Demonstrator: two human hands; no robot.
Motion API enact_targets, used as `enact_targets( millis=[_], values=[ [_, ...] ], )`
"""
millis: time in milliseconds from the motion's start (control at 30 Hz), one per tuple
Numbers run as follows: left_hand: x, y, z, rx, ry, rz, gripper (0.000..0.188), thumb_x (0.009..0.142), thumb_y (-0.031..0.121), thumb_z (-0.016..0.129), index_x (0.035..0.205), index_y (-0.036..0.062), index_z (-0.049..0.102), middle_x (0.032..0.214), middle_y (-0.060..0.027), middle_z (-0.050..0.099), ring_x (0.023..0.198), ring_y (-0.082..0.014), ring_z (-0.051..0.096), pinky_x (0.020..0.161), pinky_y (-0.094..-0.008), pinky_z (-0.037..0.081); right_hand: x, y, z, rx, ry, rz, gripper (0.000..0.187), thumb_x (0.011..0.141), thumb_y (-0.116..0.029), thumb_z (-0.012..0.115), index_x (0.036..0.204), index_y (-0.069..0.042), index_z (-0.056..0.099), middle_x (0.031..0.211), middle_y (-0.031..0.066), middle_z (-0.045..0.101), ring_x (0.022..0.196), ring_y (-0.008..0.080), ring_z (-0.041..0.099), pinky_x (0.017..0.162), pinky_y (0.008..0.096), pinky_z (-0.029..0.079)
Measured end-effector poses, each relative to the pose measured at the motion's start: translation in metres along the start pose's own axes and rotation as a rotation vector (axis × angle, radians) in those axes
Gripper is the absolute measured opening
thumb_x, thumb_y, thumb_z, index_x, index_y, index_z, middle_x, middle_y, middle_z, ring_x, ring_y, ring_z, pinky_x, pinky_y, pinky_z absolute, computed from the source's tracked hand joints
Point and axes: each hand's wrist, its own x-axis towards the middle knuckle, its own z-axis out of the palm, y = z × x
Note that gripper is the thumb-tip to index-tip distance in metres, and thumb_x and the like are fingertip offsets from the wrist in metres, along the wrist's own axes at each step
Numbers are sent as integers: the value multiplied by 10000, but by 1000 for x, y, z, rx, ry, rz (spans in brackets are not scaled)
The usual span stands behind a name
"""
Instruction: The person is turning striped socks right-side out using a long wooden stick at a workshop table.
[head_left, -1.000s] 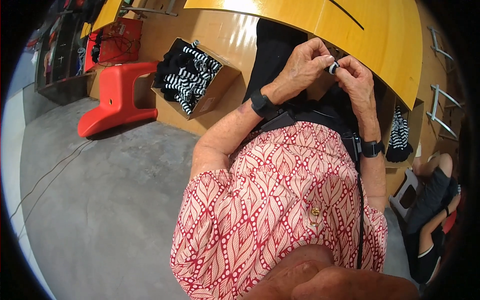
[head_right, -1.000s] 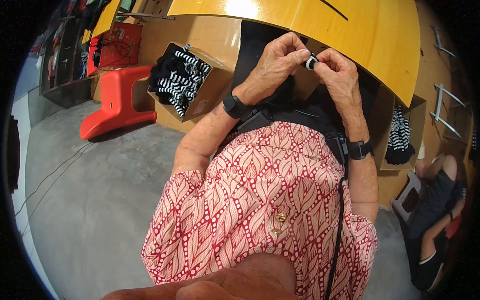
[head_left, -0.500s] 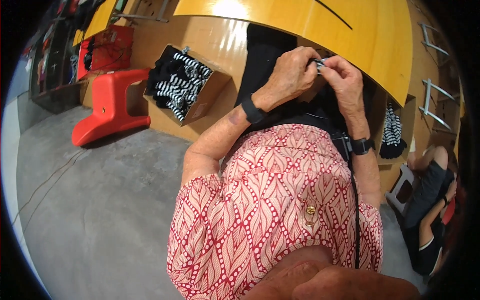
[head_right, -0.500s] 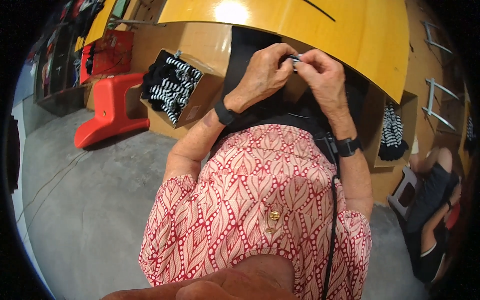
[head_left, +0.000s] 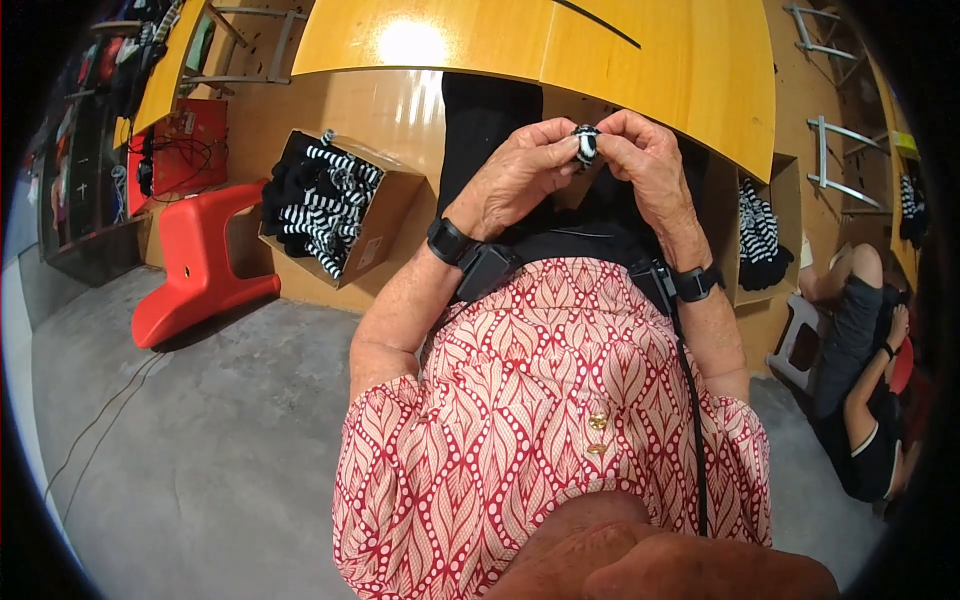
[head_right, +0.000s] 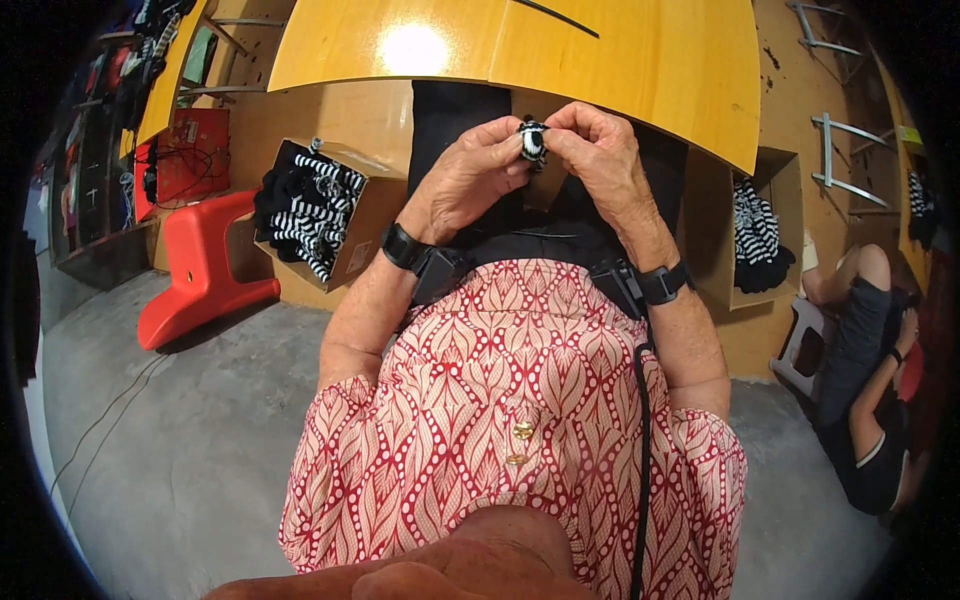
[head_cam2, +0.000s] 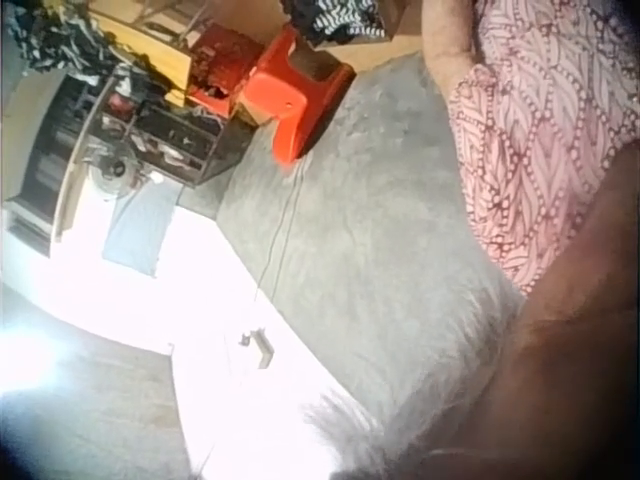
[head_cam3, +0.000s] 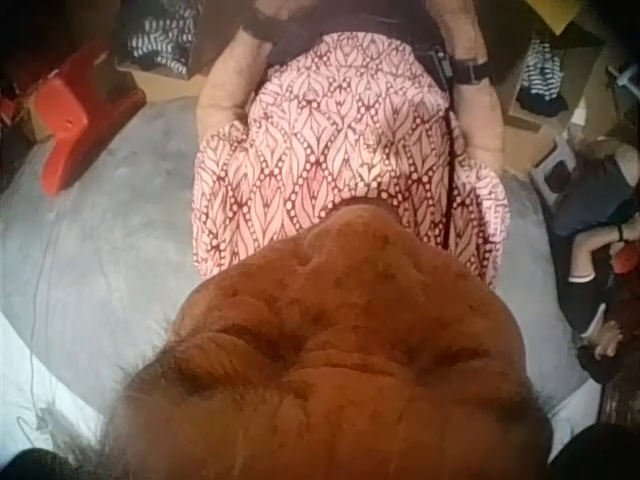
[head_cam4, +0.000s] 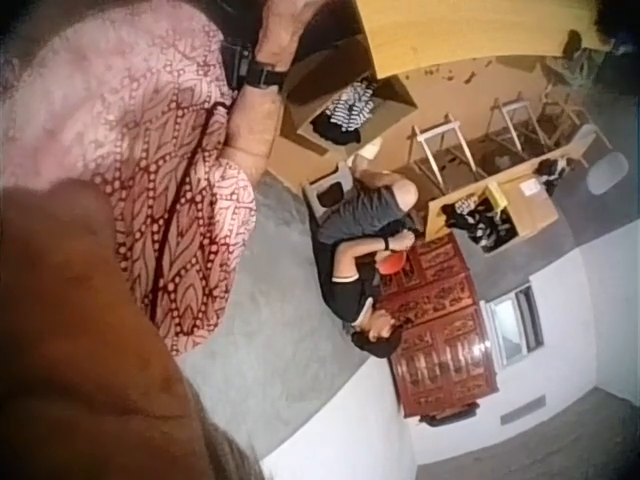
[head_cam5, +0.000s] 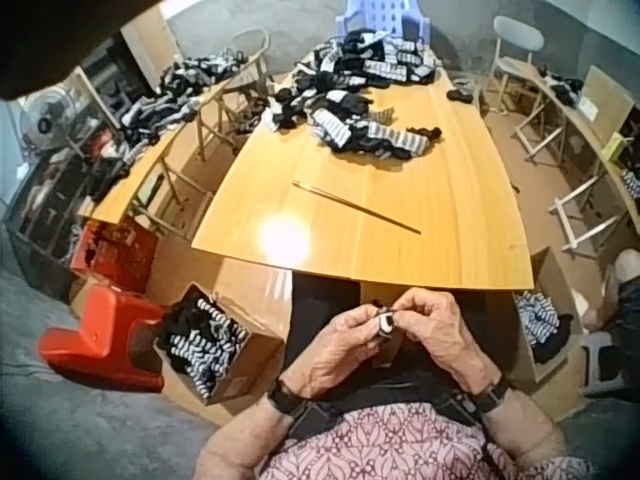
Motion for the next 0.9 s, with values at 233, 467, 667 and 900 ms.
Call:
enact_targets(
  millis=[233, 467, 667, 900],
  values=[
    [-12, 18, 2, 373, 15, -10, 157, 945, 240, 614, 946, 84, 598, 851, 43, 573, 788, -49, 531, 726, -196, 438, -6, -7, 7, 3, -37, -18, 77, 873, -93, 630, 905, -25, 644, 758, -42, 580, 692, 32, 503, 607, 171, 394],
    [-6, 14, 10, 733, 197, 169, 181, 956, 229, 588, 881, 65, 593, 815, 33, 564, 724, -49, 510, 659, -192, 422, -2, 1, -1, -54, -179, -67, 103, 911, -143, 597, 910, -43, 622, 763, -46, 548, 660, 29, 444, 585, 168, 353],
    [-5, 10, 12, 433, 234, 176, 140, 939, 208, 627, 932, 72, 592, 818, 41, 562, 671, -39, 459, 606, -191, 400, 0, 5, -2, 343, -265, 110, 134, 942, -179, 586, 879, -61, 596, 701, -58, 484, 602, 20, 390, 535, 158, 309],
    [-4, 1, 8, -42, 119, 65, 107, 957, 185, 599, 956, 84, 564, 830, 39, 567, 633, -15, 422, 554, -164, 347, 3, 13, 3, 522, -186, 172, 168, 962, -208, 576, 871, -68, 589, 716, -53, 492, 607, 19, 431, 522, 153, 354]
  ],
)
